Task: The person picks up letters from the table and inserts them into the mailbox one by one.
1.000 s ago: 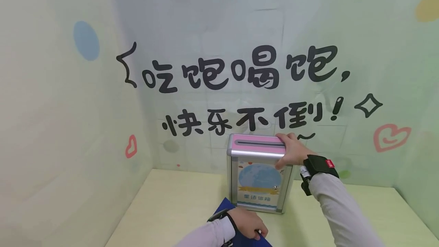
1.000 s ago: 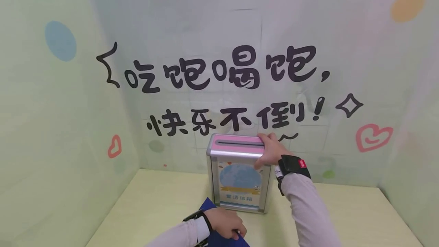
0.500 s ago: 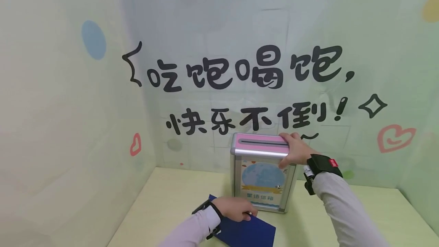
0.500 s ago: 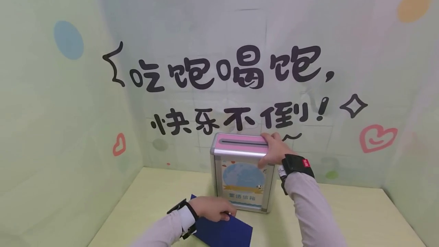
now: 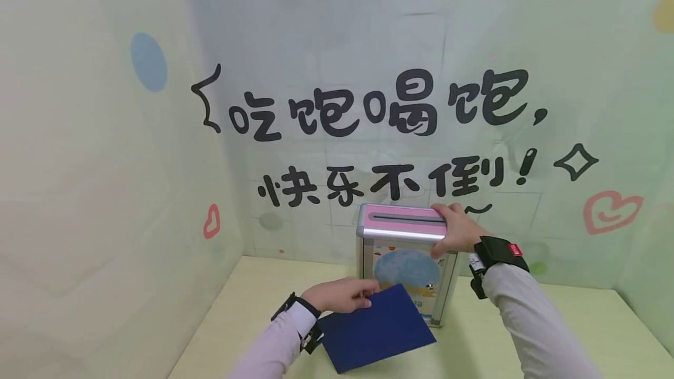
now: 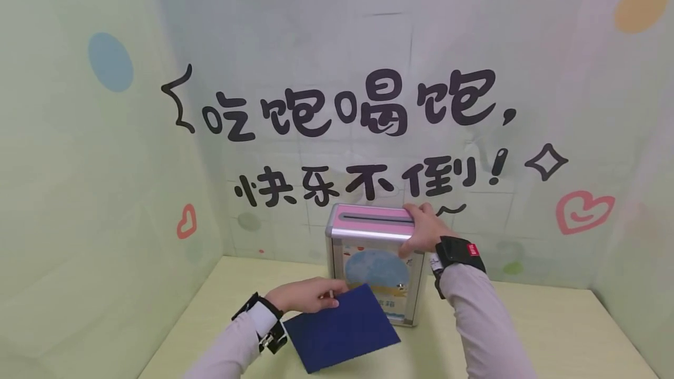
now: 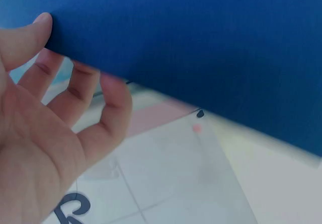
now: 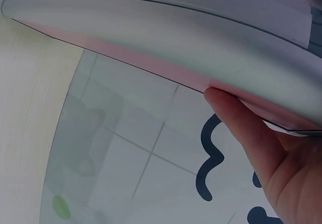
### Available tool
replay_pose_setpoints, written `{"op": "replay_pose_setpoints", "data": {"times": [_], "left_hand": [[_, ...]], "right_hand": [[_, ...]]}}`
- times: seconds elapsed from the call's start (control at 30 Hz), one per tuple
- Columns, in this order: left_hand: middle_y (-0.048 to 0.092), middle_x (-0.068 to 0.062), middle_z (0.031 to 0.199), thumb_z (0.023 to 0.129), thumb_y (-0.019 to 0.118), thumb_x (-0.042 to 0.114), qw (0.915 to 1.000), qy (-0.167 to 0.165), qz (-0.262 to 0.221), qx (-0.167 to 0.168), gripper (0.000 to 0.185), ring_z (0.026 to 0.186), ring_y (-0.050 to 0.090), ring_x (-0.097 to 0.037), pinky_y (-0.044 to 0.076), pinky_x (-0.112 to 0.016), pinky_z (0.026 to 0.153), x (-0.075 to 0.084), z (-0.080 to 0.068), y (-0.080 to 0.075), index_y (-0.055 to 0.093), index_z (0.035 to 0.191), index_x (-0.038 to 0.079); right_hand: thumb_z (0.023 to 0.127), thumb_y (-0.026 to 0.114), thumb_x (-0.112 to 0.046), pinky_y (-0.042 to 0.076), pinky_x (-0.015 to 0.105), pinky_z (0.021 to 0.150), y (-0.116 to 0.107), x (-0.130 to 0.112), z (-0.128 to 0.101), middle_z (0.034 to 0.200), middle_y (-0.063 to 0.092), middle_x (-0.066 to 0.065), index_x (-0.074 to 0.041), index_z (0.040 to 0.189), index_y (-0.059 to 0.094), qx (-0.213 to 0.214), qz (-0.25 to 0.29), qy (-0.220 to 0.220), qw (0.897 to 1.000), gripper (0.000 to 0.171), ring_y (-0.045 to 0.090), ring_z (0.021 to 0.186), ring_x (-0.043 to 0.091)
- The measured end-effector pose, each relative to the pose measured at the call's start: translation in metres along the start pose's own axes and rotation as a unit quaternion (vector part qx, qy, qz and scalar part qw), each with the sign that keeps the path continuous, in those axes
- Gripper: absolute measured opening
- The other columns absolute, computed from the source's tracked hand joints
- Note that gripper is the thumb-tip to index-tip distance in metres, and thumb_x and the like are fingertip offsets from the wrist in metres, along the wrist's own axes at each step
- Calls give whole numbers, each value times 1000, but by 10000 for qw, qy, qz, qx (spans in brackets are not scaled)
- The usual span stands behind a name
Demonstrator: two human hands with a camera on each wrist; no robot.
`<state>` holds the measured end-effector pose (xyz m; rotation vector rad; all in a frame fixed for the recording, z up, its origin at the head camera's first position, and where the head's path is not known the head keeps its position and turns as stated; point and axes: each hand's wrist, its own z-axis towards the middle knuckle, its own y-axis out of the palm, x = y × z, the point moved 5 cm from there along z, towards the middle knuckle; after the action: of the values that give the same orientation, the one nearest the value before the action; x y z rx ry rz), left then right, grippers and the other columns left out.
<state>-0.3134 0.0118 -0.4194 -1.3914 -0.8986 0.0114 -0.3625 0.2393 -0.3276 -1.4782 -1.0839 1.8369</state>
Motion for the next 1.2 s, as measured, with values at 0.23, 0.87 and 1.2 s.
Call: {"op": "replay_pose_setpoints", "data": {"times": [0.23, 0.87, 1.2], "left_hand": [[47, 2, 81, 93, 50, 9, 9942, -196, -924, 505, 9, 71, 50, -7, 45, -21, 61, -4, -7, -22, 41, 90, 10], [52, -14, 102, 93, 48, 7, 9620, 14, -2057, 1798, 43, 93, 59, -25, 54, -31, 69, 24, -25, -118, 34, 133, 12], [52, -15, 111, 93, 50, 11, 9526, 28, -1842, 2420, 56, 97, 58, -26, 53, -33, 73, 46, -35, -176, 24, 141, 20]], "right_hand": [[46, 79, -22, 44, 40, 72, -1, 1, 0, 114, 34, 24, -3, 135, 31, 9, -20, -60, 10000, 103, 45, 92, 34], [47, 78, -22, 45, 38, 67, 0, 7, 4, 114, 33, 22, -5, 136, 29, -59, -93, 81, 9999, 104, 46, 89, 33], [47, 78, -22, 45, 37, 67, 2, 2, 3, 114, 34, 22, -5, 136, 30, -39, -55, 24, 10000, 103, 45, 90, 33]]}}
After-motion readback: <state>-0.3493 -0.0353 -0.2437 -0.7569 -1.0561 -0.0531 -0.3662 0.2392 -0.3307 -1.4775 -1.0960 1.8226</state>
